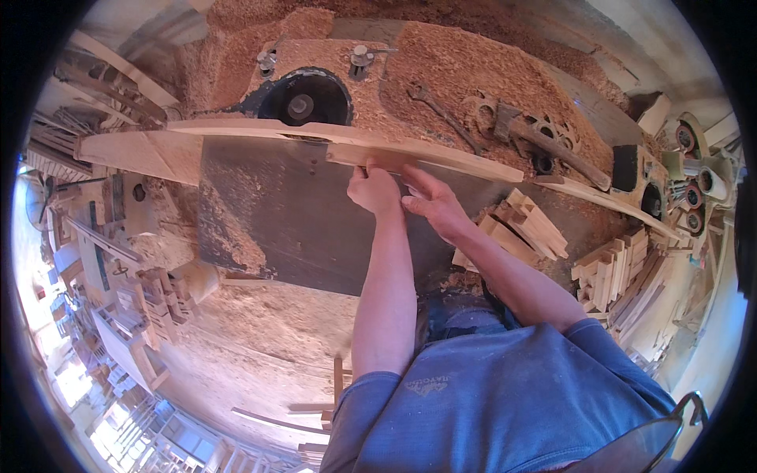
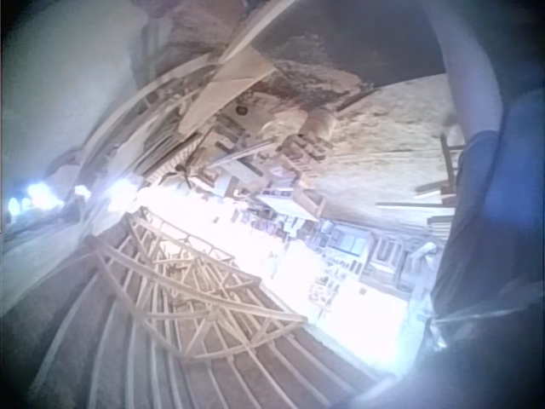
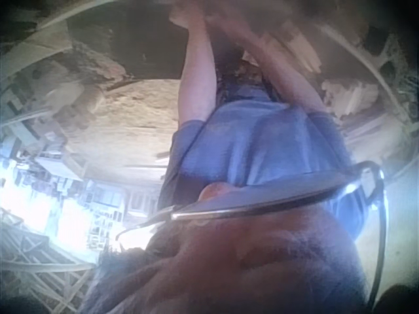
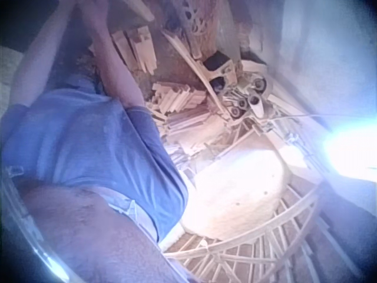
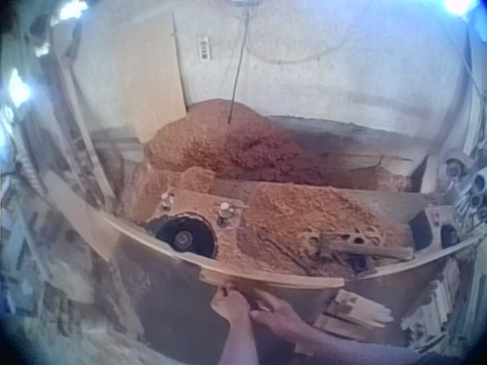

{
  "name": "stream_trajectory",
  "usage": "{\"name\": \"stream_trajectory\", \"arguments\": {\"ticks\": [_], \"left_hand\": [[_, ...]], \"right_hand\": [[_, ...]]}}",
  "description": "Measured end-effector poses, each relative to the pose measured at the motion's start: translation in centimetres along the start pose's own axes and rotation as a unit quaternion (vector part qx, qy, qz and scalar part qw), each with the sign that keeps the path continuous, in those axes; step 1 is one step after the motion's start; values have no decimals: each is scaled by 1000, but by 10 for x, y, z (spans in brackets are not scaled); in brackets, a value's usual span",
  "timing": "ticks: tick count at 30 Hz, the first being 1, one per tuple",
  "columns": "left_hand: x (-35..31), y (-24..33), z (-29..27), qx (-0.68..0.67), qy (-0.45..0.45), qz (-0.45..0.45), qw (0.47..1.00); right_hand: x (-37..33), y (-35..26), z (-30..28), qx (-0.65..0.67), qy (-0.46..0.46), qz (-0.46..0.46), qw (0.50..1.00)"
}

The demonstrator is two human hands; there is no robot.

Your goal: The person uses a router table to shape small wood blocks, gathers the blocks into a stack, and then picks up and arranges longer wood planks on the floor.

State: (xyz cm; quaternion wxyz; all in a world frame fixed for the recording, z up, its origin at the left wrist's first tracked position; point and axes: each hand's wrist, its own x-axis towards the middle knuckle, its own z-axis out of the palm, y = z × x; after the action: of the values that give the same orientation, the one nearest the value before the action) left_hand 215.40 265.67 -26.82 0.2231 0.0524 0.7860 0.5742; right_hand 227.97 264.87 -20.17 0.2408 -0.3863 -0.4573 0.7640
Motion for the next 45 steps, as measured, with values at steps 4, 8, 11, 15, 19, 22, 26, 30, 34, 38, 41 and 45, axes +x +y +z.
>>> {"name": "stream_trajectory", "arguments": {"ticks": [4, 8, 11, 15, 19, 22, 26, 30, 34, 38, 41, 45], "left_hand": [[11, 9, -4, 8, -14, 7, 1000], [19, 13, -11, 26, -5, 12, 1000], [23, 20, -12, 15, -16, -11, 1000], [35, 13, -15, -29, -4, -24, 999], [47, 8, -17, -43, -25, -44, 998], [51, 8, -18, -77, -18, -37, 996], [57, 16, -24, -60, -15, -34, 998], [56, 33, -27, -52, -22, -80, 995], [69, 35, -35, -21, -28, -54, 998], [86, 29, -41, -29, -22, -60, 998], [94, 30, -43, -2, -27, -60, 998], [99, 34, -44, -82, -32, -91, 992]], "right_hand": [[12, 13, 6, 24, 10, 7, 1000], [17, 13, 17, 38, 5, 10, 999], [19, 9, 23, 41, 19, 4, 999], [24, 13, 35, 35, 38, 0, 999], [29, 17, 40, 25, 39, -5, 999], [33, 19, 44, 38, 41, -1, 998], [40, 20, 51, 54, 39, -2, 998], [47, 26, 56, 54, 50, -2, 997], [52, 23, 68, 38, 45, -14, 998], [60, 21, 82, 44, 46, -16, 998], [64, 24, 88, 40, 55, -23, 997], [72, 25, 96, -5, 73, -37, 997]]}}
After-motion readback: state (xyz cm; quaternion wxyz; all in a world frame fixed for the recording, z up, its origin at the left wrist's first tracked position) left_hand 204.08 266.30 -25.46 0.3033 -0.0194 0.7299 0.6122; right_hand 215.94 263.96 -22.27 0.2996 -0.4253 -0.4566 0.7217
